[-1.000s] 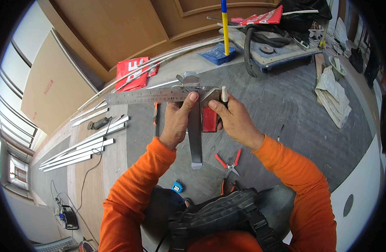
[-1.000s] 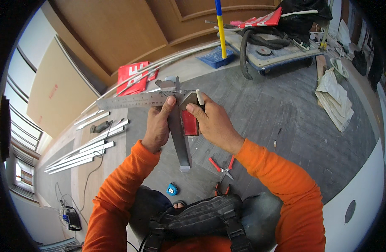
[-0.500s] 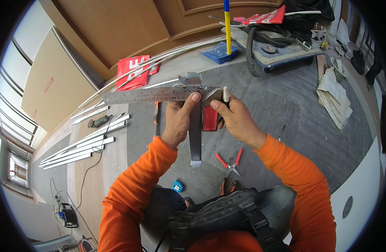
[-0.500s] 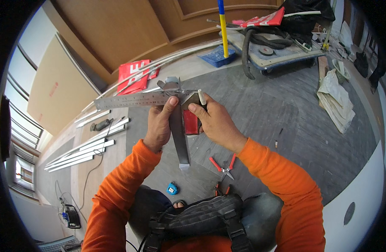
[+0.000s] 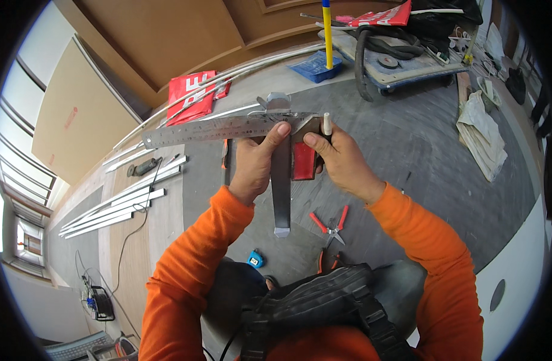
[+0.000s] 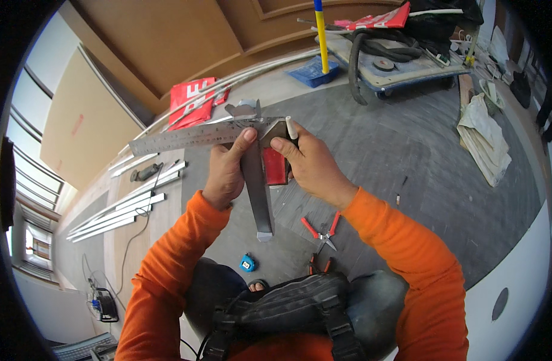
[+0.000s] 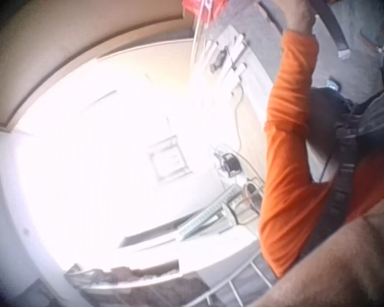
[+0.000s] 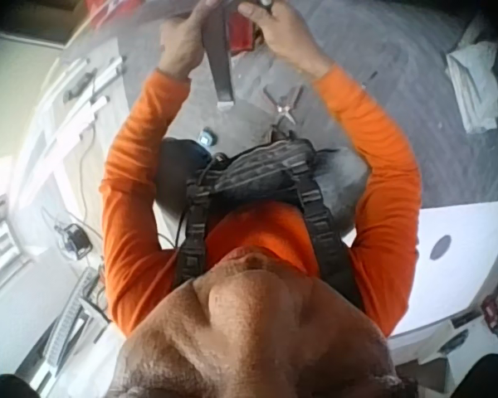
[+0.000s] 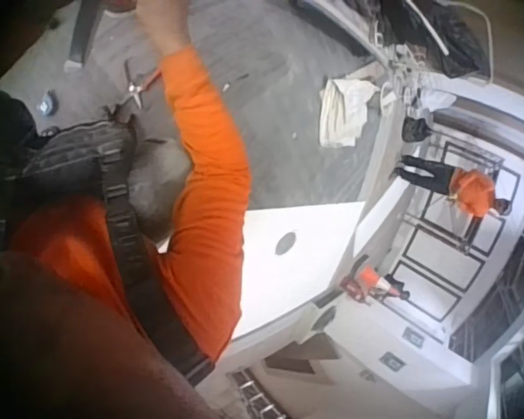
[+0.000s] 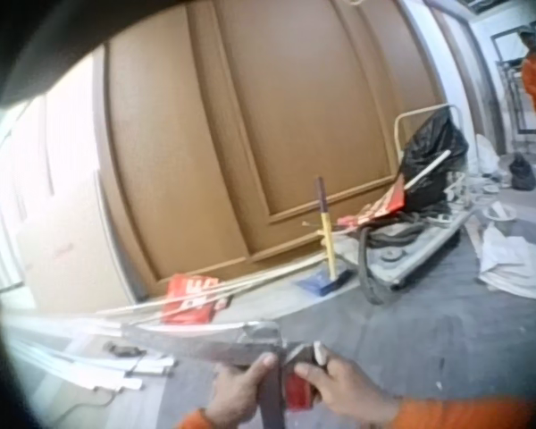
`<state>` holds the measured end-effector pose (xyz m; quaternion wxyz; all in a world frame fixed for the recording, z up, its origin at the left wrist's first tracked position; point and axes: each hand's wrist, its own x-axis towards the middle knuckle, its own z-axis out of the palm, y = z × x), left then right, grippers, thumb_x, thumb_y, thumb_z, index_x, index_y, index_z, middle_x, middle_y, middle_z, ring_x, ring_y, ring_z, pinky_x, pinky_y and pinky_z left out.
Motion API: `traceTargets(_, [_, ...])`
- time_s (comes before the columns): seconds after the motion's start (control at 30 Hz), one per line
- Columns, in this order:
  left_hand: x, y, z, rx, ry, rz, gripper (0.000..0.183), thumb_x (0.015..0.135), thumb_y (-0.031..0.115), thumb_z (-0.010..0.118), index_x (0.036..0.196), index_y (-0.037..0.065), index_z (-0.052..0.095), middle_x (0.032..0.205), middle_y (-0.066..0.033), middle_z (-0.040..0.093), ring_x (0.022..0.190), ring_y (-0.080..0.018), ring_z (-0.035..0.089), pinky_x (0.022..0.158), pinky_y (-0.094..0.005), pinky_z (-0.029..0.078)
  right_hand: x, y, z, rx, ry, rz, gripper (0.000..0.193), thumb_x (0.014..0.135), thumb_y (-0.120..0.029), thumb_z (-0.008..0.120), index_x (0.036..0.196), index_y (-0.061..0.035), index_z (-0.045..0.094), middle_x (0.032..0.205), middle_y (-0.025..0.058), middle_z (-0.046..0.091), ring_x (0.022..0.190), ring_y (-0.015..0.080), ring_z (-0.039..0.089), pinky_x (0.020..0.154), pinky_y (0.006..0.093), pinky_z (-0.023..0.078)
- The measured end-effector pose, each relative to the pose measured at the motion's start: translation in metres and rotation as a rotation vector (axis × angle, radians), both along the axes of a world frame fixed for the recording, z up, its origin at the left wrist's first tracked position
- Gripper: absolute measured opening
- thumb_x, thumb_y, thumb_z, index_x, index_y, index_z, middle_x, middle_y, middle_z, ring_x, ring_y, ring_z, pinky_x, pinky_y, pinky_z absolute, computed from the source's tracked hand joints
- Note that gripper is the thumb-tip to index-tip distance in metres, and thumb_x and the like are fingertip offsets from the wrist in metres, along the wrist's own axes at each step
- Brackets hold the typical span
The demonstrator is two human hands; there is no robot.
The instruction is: The person measures and marks a metal profile with a ruler and marker, then uses tin snips to cut notches and trim the piece. The person then uses pliers to bend the cut sections and fits the profile into a wall opening, checking alignment with a level.
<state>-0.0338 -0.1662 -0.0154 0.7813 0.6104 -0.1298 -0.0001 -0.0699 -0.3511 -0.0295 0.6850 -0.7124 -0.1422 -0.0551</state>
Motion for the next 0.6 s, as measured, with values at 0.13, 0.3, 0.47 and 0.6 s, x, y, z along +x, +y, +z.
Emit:
traceTargets(0.13, [-0.002, 0.002, 0.000, 0.054, 0.029, 0.004, 0.047, 0.091, 0.033, 0.083, 0.116, -0.004, 0.068, 0.109, -0.0085, 0.070, 0.096, -0.0148, 0.063, 0.087, -0.0305, 0.051, -0.003, 0.006, -0.005, -0.033, -0.005, -0.040, 0.037, 0.108, -0.036, 0.056, 0.122, -0.0020, 0.060, 0.104, 0.0165, 0.071, 0.096, 0.0298, 0.069, 0.086, 0.0397, 0.053])
traceTargets(0.3, [-0.002, 0.001, -0.001, 0.041, 0.007, 0.039, 0.048, 0.091, 0.035, 0.082, 0.115, -0.004, 0.069, 0.106, -0.0079, 0.071, 0.094, -0.0148, 0.063, 0.085, -0.0300, 0.051, -0.004, 0.009, -0.004, -0.017, -0.032, -0.046, 0.038, 0.108, -0.039, 0.055, 0.119, -0.0024, 0.059, 0.102, 0.0165, 0.071, 0.095, 0.0300, 0.069, 0.085, 0.0402, 0.053])
traceTargets(0.47, [-0.002, 0.003, -0.002, 0.020, -0.012, 0.036, 0.048, 0.091, 0.036, 0.082, 0.115, -0.004, 0.069, 0.105, -0.0080, 0.071, 0.094, -0.0153, 0.063, 0.085, -0.0301, 0.051, -0.005, 0.010, -0.003, 0.028, -0.059, -0.025, 0.036, 0.109, -0.038, 0.055, 0.116, -0.0021, 0.059, 0.099, 0.0146, 0.070, 0.092, 0.0259, 0.068, 0.084, 0.0390, 0.053])
traceTargets(0.6, [-0.003, 0.001, 0.000, 0.013, -0.012, 0.049, 0.050, 0.091, 0.037, 0.083, 0.116, -0.004, 0.068, 0.105, -0.0083, 0.070, 0.093, -0.0152, 0.063, 0.085, -0.0301, 0.051, -0.006, 0.010, -0.002, 0.041, -0.070, -0.027, 0.035, 0.109, -0.036, 0.055, 0.116, -0.0022, 0.059, 0.098, 0.0131, 0.069, 0.090, 0.0232, 0.066, 0.083, 0.0380, 0.052])
